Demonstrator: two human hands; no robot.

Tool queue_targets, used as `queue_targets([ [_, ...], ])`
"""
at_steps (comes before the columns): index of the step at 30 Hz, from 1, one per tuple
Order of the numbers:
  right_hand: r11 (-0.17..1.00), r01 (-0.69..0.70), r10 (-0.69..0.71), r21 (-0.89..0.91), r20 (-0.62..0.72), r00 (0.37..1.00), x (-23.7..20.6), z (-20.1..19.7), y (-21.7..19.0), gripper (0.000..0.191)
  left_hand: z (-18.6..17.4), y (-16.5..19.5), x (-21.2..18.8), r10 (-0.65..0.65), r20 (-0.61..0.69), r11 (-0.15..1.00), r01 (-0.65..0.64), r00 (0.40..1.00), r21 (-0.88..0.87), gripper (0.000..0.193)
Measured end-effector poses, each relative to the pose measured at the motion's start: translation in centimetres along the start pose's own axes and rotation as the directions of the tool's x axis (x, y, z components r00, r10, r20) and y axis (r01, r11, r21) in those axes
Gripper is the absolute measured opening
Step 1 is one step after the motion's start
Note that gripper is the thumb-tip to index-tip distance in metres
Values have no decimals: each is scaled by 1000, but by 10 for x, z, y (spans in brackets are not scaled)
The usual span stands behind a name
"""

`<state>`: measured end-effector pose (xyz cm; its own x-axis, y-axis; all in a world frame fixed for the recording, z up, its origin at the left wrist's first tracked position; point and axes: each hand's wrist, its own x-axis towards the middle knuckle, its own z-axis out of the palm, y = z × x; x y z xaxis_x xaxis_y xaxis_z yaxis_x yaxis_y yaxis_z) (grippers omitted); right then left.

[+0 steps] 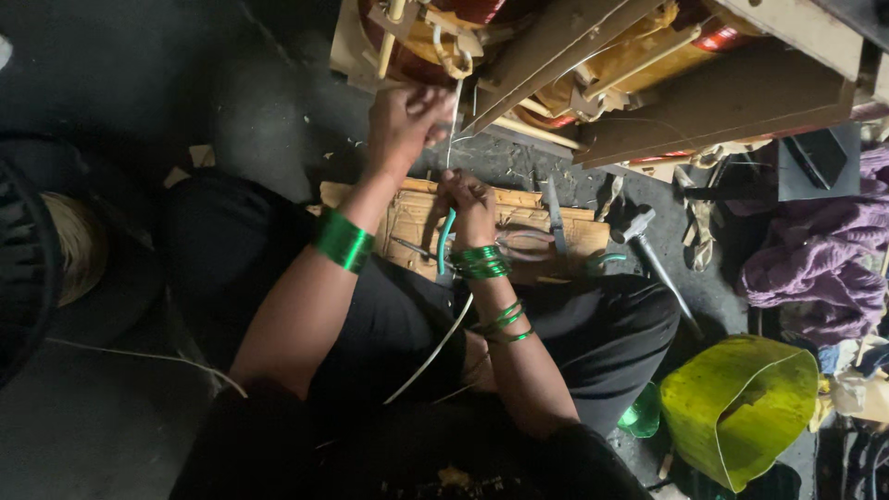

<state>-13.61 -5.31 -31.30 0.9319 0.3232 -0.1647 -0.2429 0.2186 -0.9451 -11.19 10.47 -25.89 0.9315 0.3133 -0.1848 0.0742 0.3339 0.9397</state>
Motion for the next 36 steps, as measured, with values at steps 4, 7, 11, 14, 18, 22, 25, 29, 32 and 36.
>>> queue_targets([
  [4,996,-49,46,-75,-47,998,0,-2,2,29,-7,-7,-10,-23,123,998,15,992,63,10],
  [7,991,3,-4,-137,-5,1000,0,-5,0,32,-2,-11,-4,-9,106,1000,8,994,10,10],
  [11,951,69,-80,-302,-24,997,0,-10,-12,33,7,-10,11,52,83,991,-42,995,-126,11],
  [14,876,52,-89,-480,-55,995,-3,-13,-19,30,10,-9,14,35,97,984,-18,995,-176,11],
  [18,851,78,-119,-519,-45,992,-4,-21,-23,20,13,-9,12,-9,74,974,25,997,-227,12],
  [22,907,124,-164,-401,-67,984,8,-47,-29,23,22,-7,10,-37,23,970,42,999,-241,13],
  [25,913,148,-177,-381,-44,983,16,-64,-44,27,29,-6,11,-77,33,934,84,996,-347,11],
  [29,939,119,-163,-324,-112,980,20,-64,-68,17,39,-5,12,-133,38,847,134,990,-514,9],
  [32,912,138,-180,-386,-74,981,18,-50,-83,23,43,-7,11,-172,-41,794,114,984,-597,8],
  [36,903,116,-169,-413,-92,981,15,-33,-96,21,46,-7,12,-121,-81,792,47,989,-609,7],
])
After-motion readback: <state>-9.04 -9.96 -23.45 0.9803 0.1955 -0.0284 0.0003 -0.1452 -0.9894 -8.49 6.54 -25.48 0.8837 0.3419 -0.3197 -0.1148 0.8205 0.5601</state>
